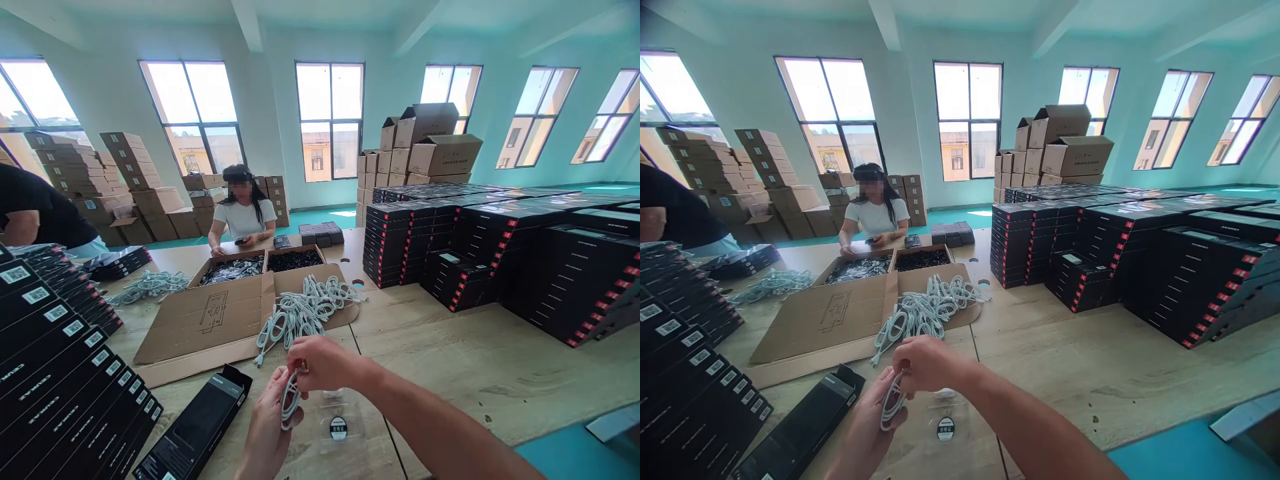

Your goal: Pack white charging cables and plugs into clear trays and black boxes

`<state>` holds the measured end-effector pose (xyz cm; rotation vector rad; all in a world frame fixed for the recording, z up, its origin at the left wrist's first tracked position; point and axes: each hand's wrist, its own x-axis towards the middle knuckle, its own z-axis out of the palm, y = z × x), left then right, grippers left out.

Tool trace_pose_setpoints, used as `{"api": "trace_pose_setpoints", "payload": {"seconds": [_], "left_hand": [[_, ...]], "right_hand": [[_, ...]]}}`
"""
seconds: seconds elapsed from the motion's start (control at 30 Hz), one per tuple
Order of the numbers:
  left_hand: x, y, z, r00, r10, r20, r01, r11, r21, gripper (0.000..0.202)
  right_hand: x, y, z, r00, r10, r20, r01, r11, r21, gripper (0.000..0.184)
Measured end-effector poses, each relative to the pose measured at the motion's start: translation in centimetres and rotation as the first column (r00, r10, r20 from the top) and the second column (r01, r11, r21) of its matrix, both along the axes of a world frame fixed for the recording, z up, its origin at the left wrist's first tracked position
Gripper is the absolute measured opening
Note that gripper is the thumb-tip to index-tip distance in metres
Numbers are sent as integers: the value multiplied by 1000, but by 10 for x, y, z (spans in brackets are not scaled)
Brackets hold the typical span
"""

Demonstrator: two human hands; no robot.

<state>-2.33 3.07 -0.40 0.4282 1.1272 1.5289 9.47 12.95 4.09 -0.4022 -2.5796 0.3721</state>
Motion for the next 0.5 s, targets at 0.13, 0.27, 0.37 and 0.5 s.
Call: {"api": "trace_pose_setpoints", "payload": {"seconds": [0.13,0.27,0.37,0.5], "left_hand": [[3,-1,-1,1000,24,17,-24,1000,-10,47],[3,0,0,997,81,19,-81,997,-15,41],[4,1,-2,994,109,0,-109,994,-24,37],[5,3,-10,991,125,-42,-126,992,-27,37]], "right_hand": [[3,0,2,985,67,160,-103,967,233,3],[0,-10,-11,984,8,176,-97,859,503,18],[-2,-19,-22,983,-105,154,8,850,526,16],[-4,-26,-21,971,-161,179,46,853,520,10]]}}
